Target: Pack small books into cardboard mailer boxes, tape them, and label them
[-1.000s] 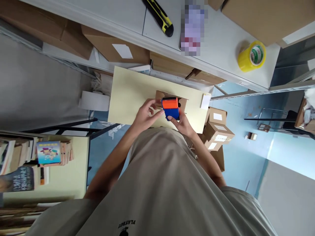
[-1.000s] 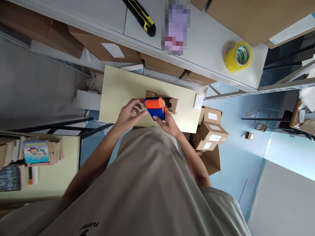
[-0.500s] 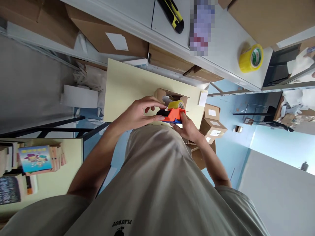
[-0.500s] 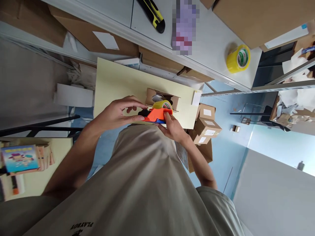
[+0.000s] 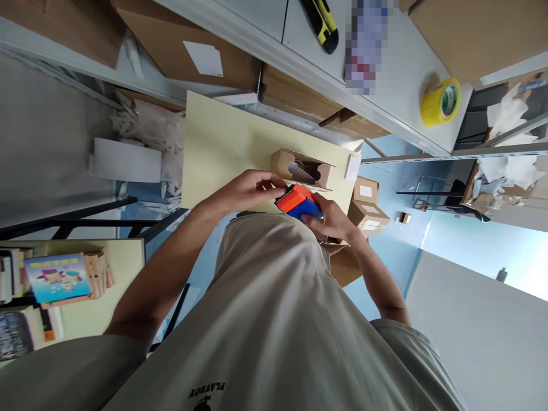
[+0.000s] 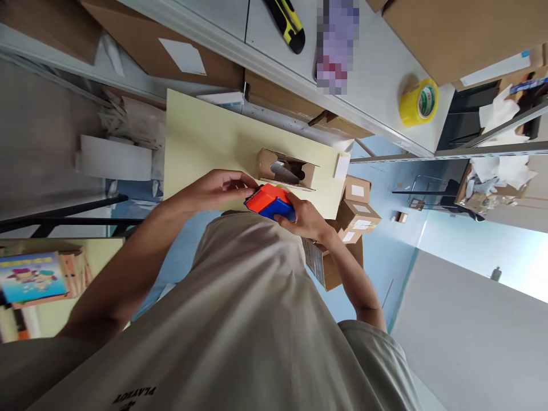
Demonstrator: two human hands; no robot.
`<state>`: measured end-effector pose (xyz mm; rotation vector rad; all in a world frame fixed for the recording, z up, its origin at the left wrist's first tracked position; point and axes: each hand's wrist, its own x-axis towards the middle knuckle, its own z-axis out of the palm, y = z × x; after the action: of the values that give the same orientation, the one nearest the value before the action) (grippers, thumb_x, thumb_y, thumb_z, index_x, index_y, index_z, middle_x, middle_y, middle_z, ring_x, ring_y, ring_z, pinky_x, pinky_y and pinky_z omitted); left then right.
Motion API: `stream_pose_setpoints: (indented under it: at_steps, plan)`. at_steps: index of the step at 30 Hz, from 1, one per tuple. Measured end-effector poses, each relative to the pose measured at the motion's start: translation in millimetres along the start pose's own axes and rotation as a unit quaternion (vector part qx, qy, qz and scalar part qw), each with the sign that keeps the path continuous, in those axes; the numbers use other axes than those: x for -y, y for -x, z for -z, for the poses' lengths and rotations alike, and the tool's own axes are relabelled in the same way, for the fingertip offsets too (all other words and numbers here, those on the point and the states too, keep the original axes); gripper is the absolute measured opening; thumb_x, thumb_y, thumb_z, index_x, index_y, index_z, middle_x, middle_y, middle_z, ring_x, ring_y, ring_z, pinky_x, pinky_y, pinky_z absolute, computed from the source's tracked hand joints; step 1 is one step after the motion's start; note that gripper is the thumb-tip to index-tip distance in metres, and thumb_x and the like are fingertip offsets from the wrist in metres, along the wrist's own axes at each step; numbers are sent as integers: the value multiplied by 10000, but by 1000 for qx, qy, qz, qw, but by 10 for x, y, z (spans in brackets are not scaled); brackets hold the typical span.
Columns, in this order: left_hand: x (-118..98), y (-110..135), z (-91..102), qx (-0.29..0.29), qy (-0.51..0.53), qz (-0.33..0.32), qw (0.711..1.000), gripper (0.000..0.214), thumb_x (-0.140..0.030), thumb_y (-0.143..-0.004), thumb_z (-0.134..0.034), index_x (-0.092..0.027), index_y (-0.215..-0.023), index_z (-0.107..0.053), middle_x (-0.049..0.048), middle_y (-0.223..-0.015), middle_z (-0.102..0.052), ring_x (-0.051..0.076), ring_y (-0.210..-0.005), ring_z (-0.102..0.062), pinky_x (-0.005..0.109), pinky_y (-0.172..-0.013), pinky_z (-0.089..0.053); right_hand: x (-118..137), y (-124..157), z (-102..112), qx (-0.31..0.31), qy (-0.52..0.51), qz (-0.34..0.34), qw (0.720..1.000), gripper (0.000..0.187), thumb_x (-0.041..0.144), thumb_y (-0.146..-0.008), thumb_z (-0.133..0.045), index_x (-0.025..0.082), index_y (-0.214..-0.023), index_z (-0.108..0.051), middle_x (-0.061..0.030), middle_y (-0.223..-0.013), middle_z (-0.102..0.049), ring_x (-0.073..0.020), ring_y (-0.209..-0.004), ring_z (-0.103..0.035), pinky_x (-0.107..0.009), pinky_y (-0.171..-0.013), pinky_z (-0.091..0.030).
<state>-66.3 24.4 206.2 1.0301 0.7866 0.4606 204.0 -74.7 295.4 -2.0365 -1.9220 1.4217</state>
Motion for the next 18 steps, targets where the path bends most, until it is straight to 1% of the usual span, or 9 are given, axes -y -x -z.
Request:
stream_pose_setpoints:
  at_steps: [2,3,6,8,10,11,15,18]
  plan:
    - [192,-94,-25,5,37,23,999,466,-611,-824,-999,-180,-955,-879,82,-846,-781,254,-830,-745,366,-742,-608,-2,-83,14,17,-17,-22,999,586,760,-974,-698,218,-1195,-705,-82,-994,-805,-289,-864,-711,-400,-786,-551]
    - [278,-125,-49,-1,53,28,998,468,-633,-828,-988,-188,-914,-869,75,-806,-768,240,-784,-731,354,-703,-595,-11,-117,24,26,-22,-29,999,623,805,-966,-692,213,-1158,-712,-80,-997,-807,-279,-865,-710,-386,-777,-541]
    - [462,-154,-133,-22,93,38,995,451,-641,-818,-982,-214,-820,-839,49,-705,-720,203,-669,-674,325,-608,-541,-32,-180,82,59,-23,-40,997,679,874,-943,-712,214,-1099,-727,-73,-981,-810,-263,-853,-709,-371,-764,-532]
    - [528,-149,-184,3,116,50,992,430,-621,-810,-980,-214,-808,-839,39,-687,-700,174,-628,-620,309,-585,-493,-24,-200,144,84,-23,-46,995,694,904,-931,-729,223,-1068,-735,-75,-971,-813,-267,-854,-725,-374,-758,-541]
    - [568,-152,-232,27,136,60,989,423,-604,-797,-976,-204,-807,-840,34,-703,-700,147,-620,-570,298,-592,-455,6,-225,215,108,-30,-54,992,707,928,-929,-728,231,-1045,-741,-79,-969,-822,-270,-857,-753,-376,-750,-560]
    - [584,-160,-259,24,143,63,987,427,-599,-785,-980,-197,-798,-835,35,-720,-710,138,-628,-558,294,-604,-448,29,-244,251,119,-34,-62,990,707,933,-932,-728,234,-1034,-744,-79,-957,-826,-267,-849,-767,-375,-743,-571]
    - [632,-207,-377,-30,160,65,985,478,-614,-741,-1003,-185,-758,-793,53,-796,-770,146,-705,-608,291,-674,-491,158,-319,431,164,-35,-97,981,679,912,-941,-759,237,-1005,-745,-62,-839,-828,-243,-746,-792,-361,-681,-599]
    - [653,-208,-376,-69,163,42,983,521,-657,-759,-999,-184,-803,-784,58,-826,-775,167,-752,-654,312,-729,-537,277,-282,686,207,-23,-125,970,681,911,-942,-757,234,-1009,-759,-59,-811,-842,-235,-708,-808,-345,-643,-604]
